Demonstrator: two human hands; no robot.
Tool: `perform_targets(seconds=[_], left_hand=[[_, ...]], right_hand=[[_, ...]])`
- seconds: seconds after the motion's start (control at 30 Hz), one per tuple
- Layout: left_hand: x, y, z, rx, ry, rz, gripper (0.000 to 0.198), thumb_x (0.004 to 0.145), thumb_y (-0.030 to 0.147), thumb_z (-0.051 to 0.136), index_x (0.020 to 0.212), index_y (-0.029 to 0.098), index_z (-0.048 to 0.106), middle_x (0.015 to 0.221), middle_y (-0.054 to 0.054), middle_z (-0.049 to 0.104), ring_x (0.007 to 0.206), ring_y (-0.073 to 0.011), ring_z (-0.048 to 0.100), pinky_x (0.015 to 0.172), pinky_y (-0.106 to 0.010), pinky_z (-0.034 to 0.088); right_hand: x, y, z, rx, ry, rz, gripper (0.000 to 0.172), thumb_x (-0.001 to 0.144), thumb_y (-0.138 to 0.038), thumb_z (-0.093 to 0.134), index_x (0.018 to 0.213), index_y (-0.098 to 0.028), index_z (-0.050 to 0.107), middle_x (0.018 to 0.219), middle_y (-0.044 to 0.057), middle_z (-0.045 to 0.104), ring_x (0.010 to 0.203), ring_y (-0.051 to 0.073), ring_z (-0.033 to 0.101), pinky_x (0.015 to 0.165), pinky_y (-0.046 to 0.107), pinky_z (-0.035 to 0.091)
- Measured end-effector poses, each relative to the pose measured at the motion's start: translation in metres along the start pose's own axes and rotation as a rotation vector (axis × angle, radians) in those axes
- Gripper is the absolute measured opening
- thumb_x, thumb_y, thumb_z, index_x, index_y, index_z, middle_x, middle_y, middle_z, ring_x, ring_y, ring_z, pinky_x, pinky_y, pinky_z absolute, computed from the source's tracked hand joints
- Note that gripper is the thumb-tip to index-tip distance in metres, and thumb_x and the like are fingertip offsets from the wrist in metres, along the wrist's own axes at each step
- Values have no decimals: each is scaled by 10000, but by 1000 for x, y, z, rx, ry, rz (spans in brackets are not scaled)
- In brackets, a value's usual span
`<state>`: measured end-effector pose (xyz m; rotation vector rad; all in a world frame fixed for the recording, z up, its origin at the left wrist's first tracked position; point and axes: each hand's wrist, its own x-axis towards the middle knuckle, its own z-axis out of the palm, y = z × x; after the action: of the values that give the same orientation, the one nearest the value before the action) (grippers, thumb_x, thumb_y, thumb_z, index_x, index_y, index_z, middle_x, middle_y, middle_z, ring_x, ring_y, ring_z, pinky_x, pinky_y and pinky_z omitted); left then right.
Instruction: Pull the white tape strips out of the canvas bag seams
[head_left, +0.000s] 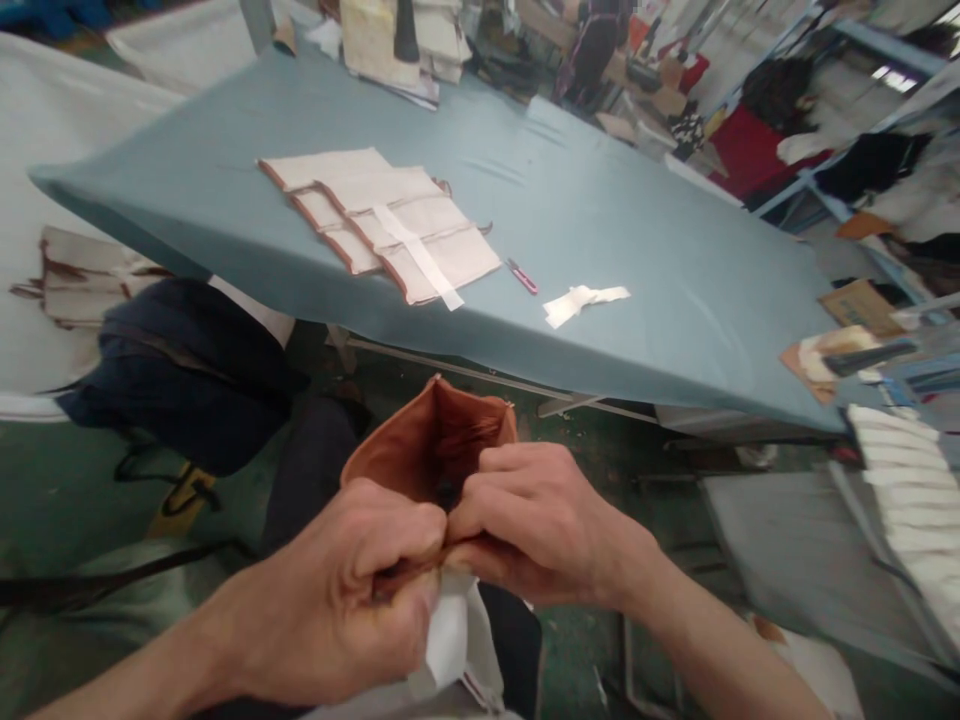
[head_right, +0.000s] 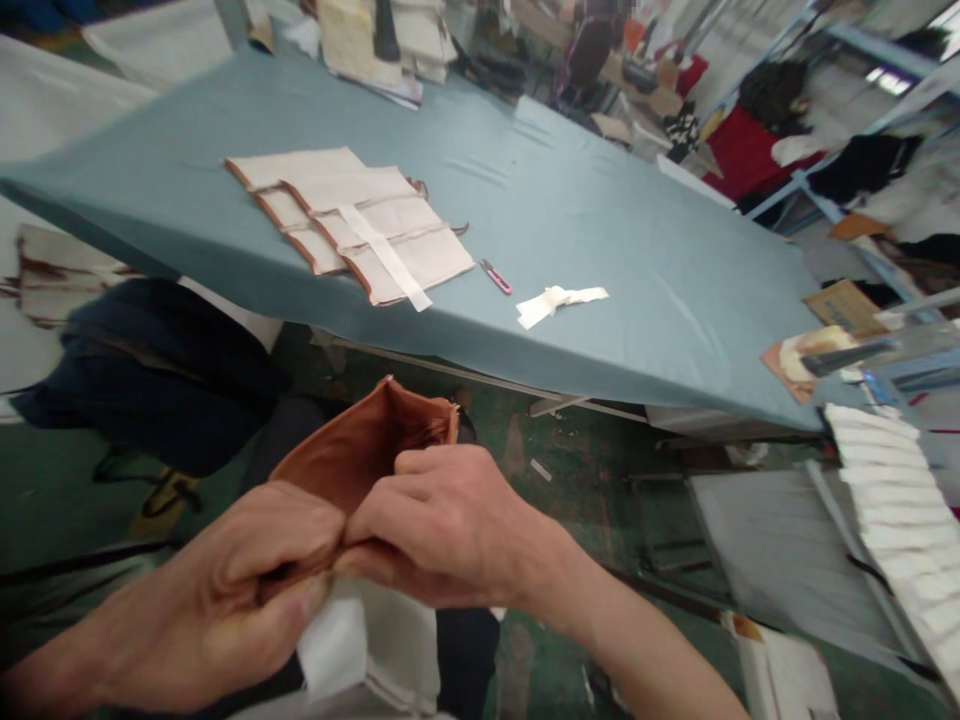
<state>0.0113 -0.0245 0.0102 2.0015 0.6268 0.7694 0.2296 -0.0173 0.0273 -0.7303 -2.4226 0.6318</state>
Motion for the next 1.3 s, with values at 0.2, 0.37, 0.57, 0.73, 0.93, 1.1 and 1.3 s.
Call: perform_targets(seconds=[0.2, 0.37, 0.57, 0.73, 0.93, 1.1, 1.3], left_hand=[[-1, 9, 12, -54, 198, 22, 249, 807, 79, 371, 729, 230, 188, 574, 73, 307, 494, -87, 370, 529, -239, 334], [6, 5, 2, -177, 98, -86, 292, 850, 110, 449, 697, 240, 237, 595, 82, 290, 511, -91, 304, 488, -233, 279], [1, -17, -6, -402, 16, -137, 325, 1023, 299, 418, 717, 239, 328, 647, 64, 296, 543, -110, 281, 483, -254, 271], [-7, -19, -13, -293, 46, -85, 380, 1051, 192, 457, 691, 221, 341, 610, 75, 309, 489, -82, 313, 449, -235, 245], [-29, -30, -34, 152, 286, 25, 376, 1064, 152, 493, 697, 217, 440, 600, 65, 429, 487, -85, 442, 517, -262, 319], [-44, -68, -41, 517, 408, -70, 350, 1091, 296, 540, 749, 222, 544, 641, 43, 557, 555, -119, 541, 586, -280, 363], [-3, -84, -48, 244, 291, -24, 410, 1141, 421, 407, 950, 195, 691, 871, 11, 722, 744, -150, 656, 724, -245, 489]], right_hand=[[2, 30, 21, 558, 27, 101, 586, 1002, -708, 657, 713, -210, 545, 686, -23, 594, 640, 116, 542, 666, 274, 427], [6, 39, 14, 687, 27, 230, 546, 929, -635, 798, 706, -182, 591, 697, -23, 614, 625, 102, 515, 608, 248, 389], [7, 44, 18, 642, -23, 353, 581, 890, -671, 814, 691, -173, 590, 672, -36, 579, 607, 92, 455, 560, 229, 337], [9, 51, 19, 521, -89, 371, 625, 873, -779, 755, 772, -173, 644, 725, -24, 624, 645, 112, 517, 624, 245, 379], [-4, 76, 23, 92, -47, 294, 594, 940, -773, 677, 891, -181, 701, 816, 29, 677, 754, 173, 573, 742, 301, 410], [-4, 50, -4, 60, 45, 185, 463, 1081, -560, 620, 814, -185, 668, 730, 7, 655, 694, 145, 545, 724, 289, 403], [29, 17, -42, 314, -71, 337, 483, 1042, -606, 645, 815, -179, 641, 655, -59, 502, 564, 84, 387, 538, 231, 284]])
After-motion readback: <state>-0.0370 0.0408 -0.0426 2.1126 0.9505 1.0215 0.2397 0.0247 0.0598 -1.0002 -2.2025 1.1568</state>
